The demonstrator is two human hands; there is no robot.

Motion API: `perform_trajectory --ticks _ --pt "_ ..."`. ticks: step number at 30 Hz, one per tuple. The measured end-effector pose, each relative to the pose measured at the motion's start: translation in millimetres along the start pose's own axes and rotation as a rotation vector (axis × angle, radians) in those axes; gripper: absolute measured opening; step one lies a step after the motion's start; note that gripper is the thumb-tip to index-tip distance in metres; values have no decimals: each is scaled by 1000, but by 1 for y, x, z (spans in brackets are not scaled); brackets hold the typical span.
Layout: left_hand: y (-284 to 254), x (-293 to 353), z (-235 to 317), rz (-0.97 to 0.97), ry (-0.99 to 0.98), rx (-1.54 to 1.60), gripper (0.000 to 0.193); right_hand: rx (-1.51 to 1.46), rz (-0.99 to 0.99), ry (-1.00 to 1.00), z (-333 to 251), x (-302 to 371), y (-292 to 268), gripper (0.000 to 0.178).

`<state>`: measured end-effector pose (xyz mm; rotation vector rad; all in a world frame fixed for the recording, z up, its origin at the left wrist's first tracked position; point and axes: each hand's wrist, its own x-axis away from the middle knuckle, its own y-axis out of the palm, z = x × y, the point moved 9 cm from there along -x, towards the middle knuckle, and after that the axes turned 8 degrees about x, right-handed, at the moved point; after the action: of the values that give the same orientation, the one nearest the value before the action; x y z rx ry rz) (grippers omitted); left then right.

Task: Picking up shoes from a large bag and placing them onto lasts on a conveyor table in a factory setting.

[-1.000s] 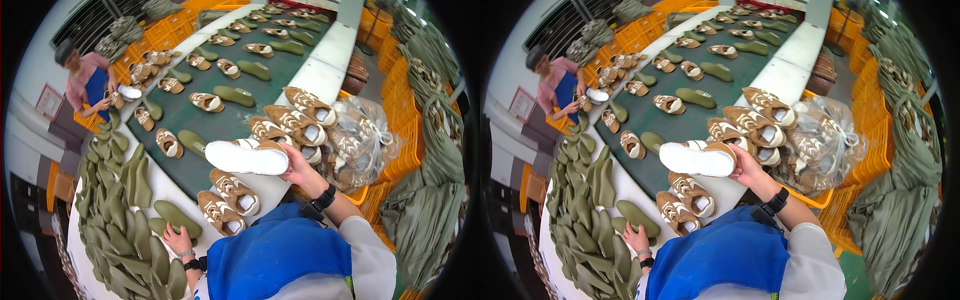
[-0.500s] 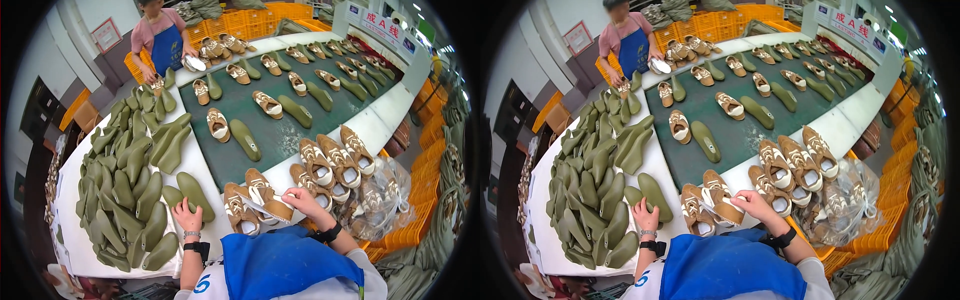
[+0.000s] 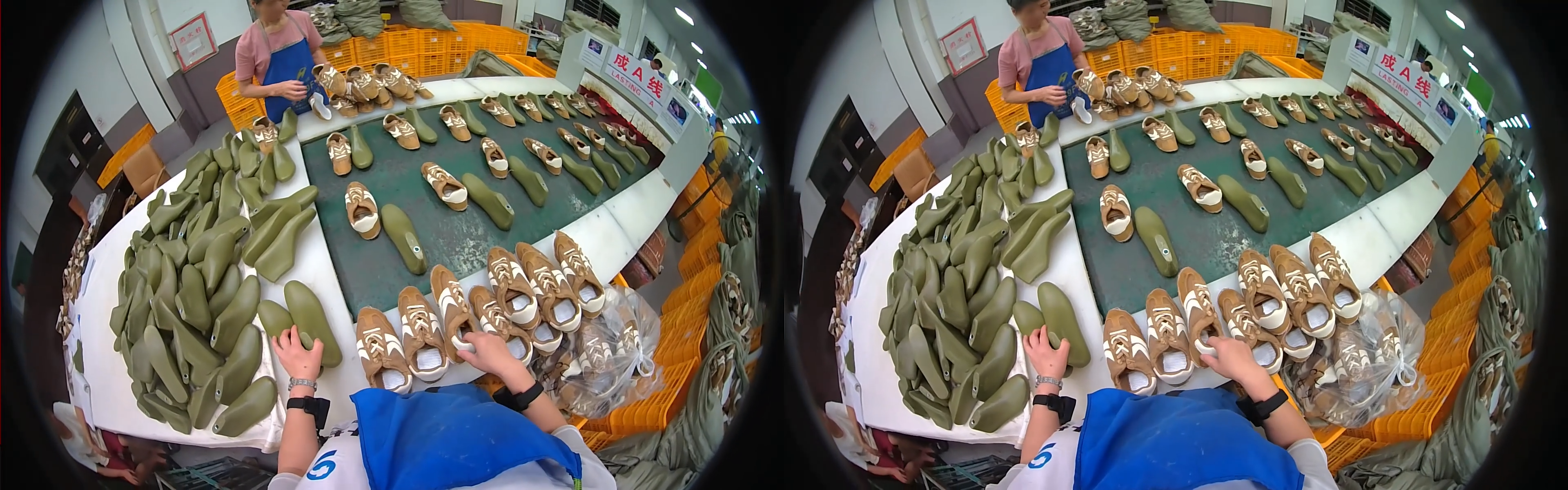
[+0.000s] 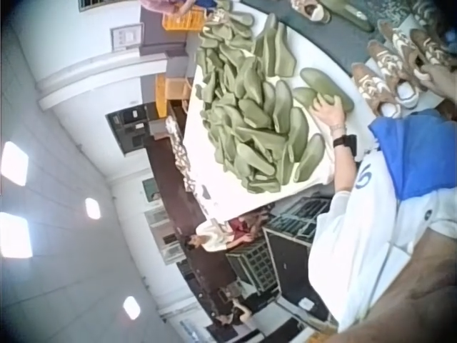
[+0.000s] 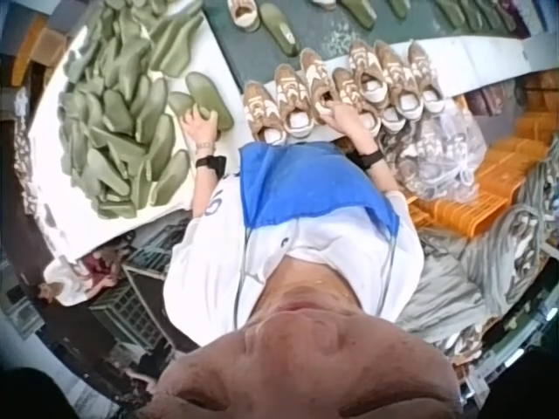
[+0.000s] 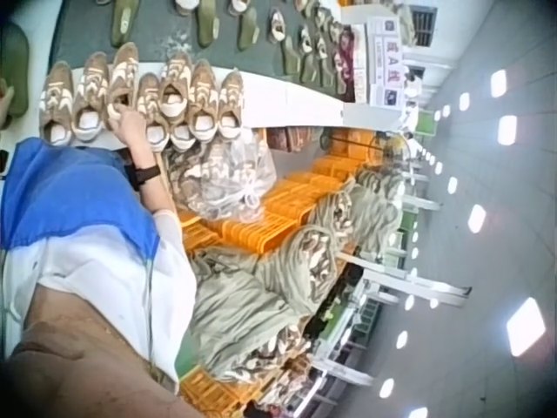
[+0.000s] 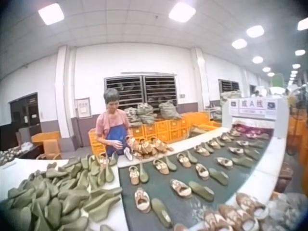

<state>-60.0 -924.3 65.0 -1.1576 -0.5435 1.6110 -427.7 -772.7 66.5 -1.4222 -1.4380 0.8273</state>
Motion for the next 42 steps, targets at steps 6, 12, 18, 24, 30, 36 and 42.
perform_trajectory --ticks 6,12,18,24,30,36,42 --pt "-3 -2 26 -30 53 -189 57 -12 -31 4 4 -2 -1 34" --pt "45 -21 33 -493 -26 -171 64 -27 -37 -36 2 -5 -2 34" --pt "95 -74 79 -573 192 -164 55 -36 -35 0 -1 2 0 35" --pt "185 -110 103 -820 61 -188 58 -156 16 49 14 14 16 32" --pt "211 -107 89 -902 -87 -42 61 -186 33 86 24 9 23 29" --pt "225 -105 100 -889 -35 -105 59 -95 96 151 27 27 12 26" --pt "253 -121 44 -910 -108 84 66 -107 238 157 8 42 -10 29"
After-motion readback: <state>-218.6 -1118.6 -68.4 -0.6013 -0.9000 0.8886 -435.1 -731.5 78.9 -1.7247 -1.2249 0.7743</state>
